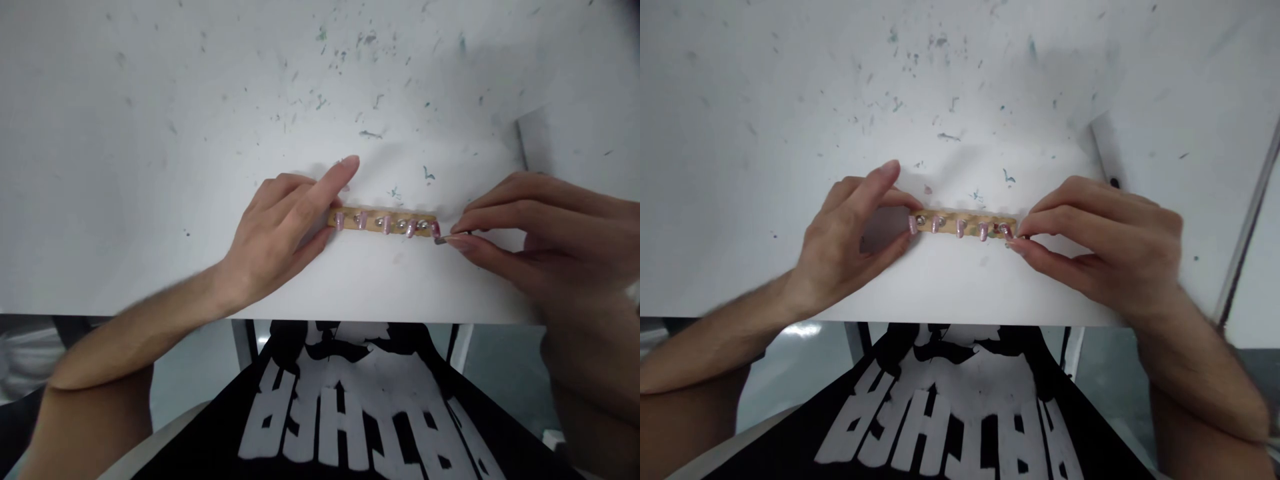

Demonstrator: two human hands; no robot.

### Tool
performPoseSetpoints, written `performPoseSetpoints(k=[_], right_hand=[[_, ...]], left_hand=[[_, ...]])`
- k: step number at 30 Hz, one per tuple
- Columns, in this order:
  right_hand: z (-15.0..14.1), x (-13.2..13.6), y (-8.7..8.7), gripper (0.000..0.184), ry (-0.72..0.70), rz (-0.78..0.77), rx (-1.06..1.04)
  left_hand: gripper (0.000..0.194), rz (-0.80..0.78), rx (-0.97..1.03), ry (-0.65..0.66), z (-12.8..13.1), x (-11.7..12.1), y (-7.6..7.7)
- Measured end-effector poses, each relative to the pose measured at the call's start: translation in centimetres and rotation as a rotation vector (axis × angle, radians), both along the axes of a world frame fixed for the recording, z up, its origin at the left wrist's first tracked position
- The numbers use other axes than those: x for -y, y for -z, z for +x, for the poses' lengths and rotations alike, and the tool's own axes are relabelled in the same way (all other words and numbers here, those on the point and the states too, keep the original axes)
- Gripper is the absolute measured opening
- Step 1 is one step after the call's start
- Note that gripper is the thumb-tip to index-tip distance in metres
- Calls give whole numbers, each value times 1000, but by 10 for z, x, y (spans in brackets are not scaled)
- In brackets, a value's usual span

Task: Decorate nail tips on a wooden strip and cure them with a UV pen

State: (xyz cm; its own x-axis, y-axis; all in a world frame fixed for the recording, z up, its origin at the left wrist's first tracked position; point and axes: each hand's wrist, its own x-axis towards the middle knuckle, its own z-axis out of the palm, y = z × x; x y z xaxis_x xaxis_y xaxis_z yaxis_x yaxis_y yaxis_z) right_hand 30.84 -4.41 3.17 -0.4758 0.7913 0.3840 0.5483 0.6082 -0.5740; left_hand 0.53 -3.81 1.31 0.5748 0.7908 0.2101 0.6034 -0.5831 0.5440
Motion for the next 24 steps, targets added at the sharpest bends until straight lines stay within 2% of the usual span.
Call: performPoseSetpoints(k=[17, 24], right_hand=[[-9, -1, 7, 15, 120, 109, -10], [-12, -4, 4, 27, -3, 143, -60]], left_hand=[[74, 3, 5, -7, 0, 1, 1], [71, 10, -8, 4, 2, 0, 0]])
